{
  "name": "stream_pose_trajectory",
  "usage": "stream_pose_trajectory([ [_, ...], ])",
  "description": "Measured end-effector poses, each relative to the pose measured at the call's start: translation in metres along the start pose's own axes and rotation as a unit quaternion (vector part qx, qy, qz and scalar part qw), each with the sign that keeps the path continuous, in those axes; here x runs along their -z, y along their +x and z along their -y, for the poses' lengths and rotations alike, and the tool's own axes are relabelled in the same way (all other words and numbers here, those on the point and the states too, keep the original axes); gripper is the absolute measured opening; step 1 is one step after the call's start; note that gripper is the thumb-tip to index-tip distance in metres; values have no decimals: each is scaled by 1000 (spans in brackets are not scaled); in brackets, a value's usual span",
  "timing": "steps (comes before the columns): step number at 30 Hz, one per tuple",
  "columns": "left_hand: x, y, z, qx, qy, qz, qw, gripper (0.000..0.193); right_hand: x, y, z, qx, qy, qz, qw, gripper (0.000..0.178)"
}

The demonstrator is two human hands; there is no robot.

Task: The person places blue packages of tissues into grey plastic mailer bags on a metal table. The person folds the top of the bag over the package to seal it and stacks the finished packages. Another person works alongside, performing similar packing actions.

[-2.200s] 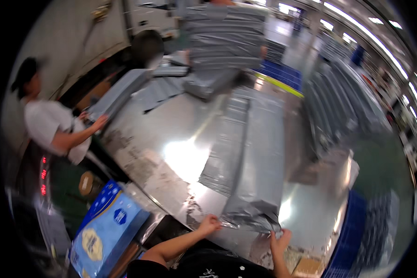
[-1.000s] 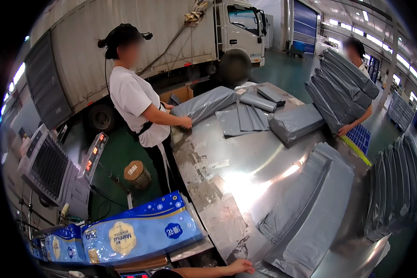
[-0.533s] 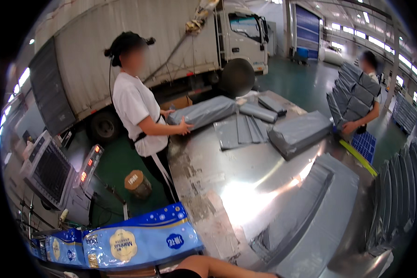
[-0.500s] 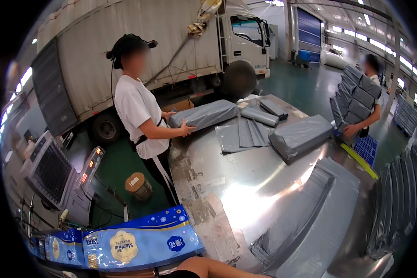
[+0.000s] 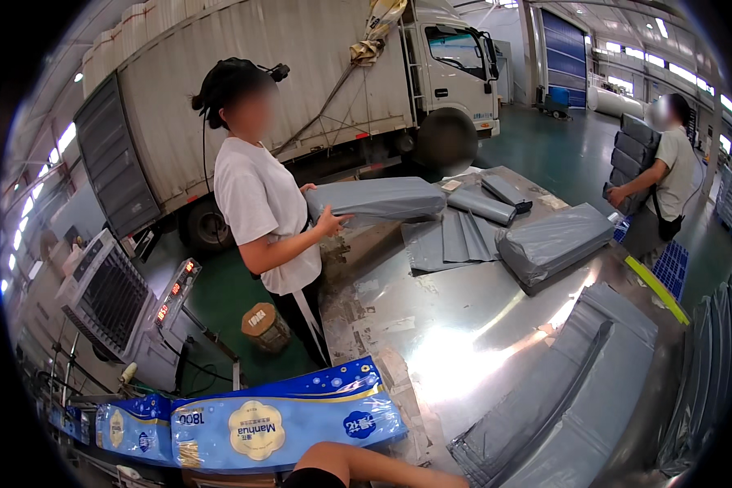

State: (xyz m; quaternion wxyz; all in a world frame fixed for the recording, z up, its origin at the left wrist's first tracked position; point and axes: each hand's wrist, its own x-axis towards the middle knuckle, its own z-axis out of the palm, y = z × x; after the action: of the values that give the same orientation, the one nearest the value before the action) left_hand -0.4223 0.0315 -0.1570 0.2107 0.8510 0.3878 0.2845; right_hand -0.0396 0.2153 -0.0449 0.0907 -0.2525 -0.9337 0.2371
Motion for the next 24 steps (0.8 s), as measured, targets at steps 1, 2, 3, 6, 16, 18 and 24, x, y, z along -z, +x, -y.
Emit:
stream_pose_trajectory([
  [1, 8, 2, -4, -9, -1, 7, 1000, 17, 2, 0, 0, -29, 14, -1, 999, 22],
  [2, 12, 0, -7, -2, 6, -3, 1000, 17, 2, 0, -2, -52, -1, 1, 999, 20],
  [3, 14, -1, -11, 5, 12, -14, 1000, 18, 0, -2, -5, -75, -17, 5, 997, 18],
  [6, 29, -1, -34, 40, -28, -122, 991, 21, -15, -19, -28, -176, 45, -26, 983, 14],
  [16, -6, 54, -10, 285, -122, -452, 837, 12, -62, 45, -63, -372, 290, -146, 869, 31],
  [18, -26, 69, 1, 365, -210, -453, 785, 9, -108, 44, -127, -61, -157, -102, 980, 38],
  [24, -58, 104, 33, 420, -187, -541, 705, 40, -51, 85, -14, -384, 377, -144, 830, 29],
])
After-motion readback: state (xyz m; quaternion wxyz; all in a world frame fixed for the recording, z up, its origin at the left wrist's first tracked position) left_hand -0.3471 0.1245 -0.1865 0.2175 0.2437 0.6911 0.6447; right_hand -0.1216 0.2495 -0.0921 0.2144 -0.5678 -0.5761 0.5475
